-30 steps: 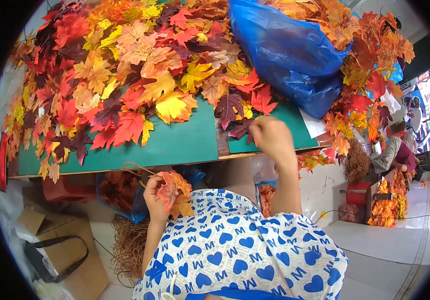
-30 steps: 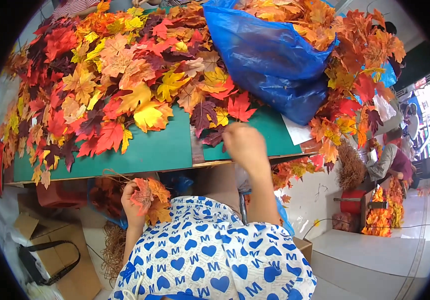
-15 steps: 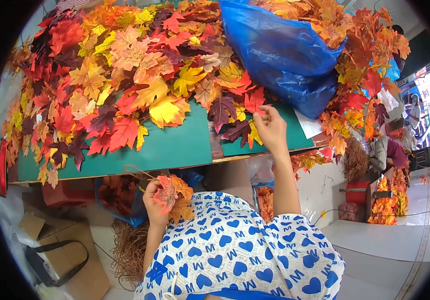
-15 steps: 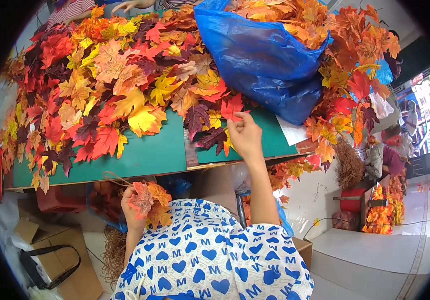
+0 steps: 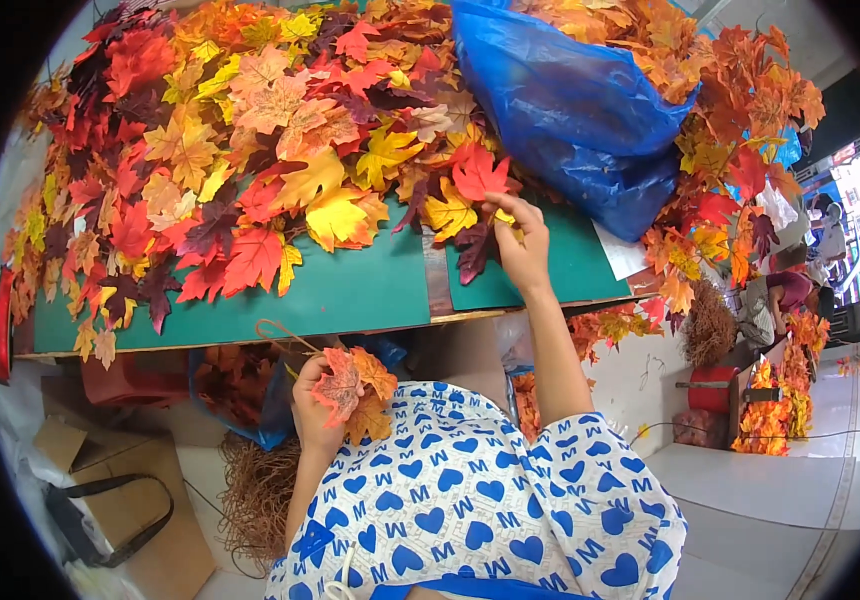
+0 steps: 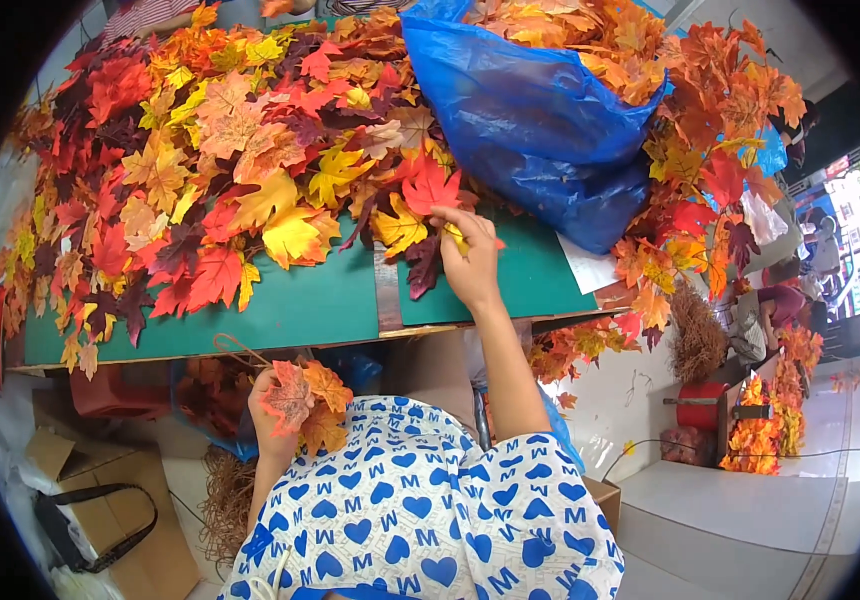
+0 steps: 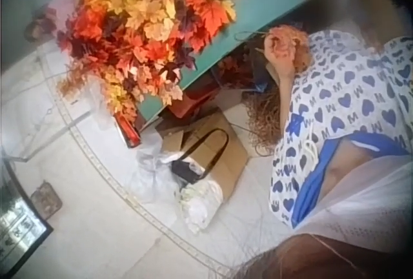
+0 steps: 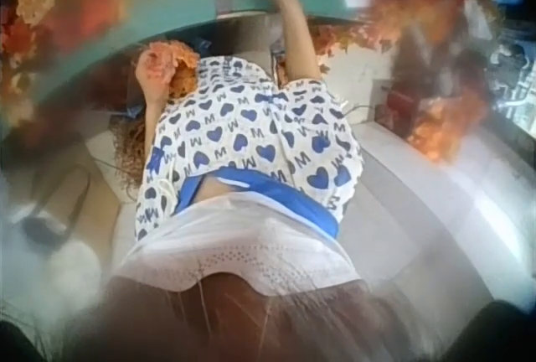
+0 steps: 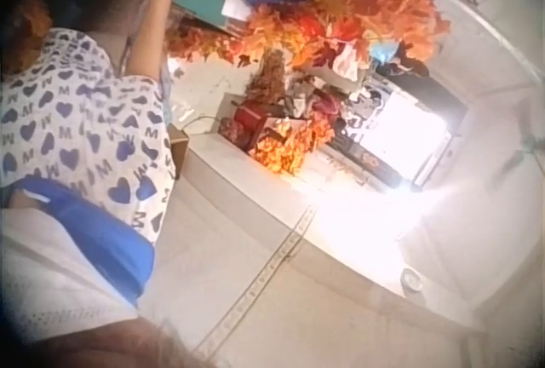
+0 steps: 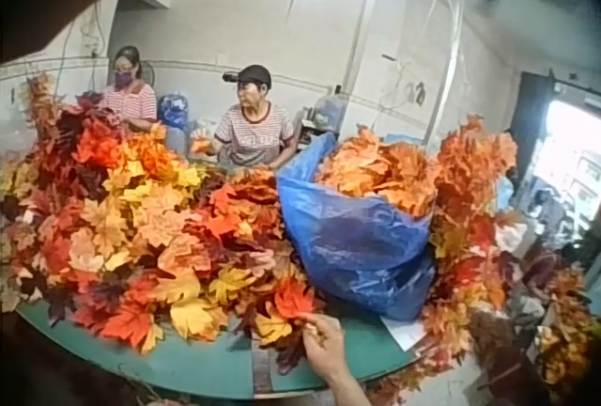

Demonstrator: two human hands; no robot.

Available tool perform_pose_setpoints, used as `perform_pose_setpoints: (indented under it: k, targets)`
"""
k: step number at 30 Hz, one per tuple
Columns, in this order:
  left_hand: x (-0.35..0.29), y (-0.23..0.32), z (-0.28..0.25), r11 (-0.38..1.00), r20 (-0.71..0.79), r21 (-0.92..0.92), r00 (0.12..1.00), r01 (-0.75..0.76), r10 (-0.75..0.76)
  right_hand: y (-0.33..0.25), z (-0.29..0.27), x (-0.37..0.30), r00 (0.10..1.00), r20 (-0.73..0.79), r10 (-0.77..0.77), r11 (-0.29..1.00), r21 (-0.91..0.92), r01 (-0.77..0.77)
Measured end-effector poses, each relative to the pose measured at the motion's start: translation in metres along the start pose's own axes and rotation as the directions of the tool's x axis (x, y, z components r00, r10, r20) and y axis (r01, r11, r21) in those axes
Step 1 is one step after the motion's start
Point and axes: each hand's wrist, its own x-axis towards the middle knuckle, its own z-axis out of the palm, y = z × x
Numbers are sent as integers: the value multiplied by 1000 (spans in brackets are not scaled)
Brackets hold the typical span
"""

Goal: The person assembles artificial maple leaves onto a decorative string to create garlands by hand.

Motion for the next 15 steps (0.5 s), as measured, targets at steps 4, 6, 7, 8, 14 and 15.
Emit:
perform_pose_setpoints:
  k: [4, 6, 7, 8, 14, 15]
  targets:
    - [3, 13, 10, 986, 37, -156, 998, 54, -49, -3, 2, 2, 993, -6, -118, 993, -17, 118]
    - [8, 17, 14, 986, 52, -161, 998, 39, -31, -11, 8, 2, 991, 114, 76, 981, 170, -95]
    - [12, 19, 16, 976, 63, -203, 996, 75, -64, -9, 12, 3, 989, 114, 90, 984, 142, -106]
    - [15, 20, 17, 963, 75, -244, 992, 112, -97, -6, 12, 5, 989, 112, 93, 984, 140, -108]
    - [14, 15, 12, 961, 61, -260, 995, 91, -78, -26, -11, 70, 618, 777, 120, 875, -376, 304]
    - [14, 16, 11, 957, 68, -271, 994, 99, -84, -35, -13, 91, 566, 816, 115, 869, -359, 341]
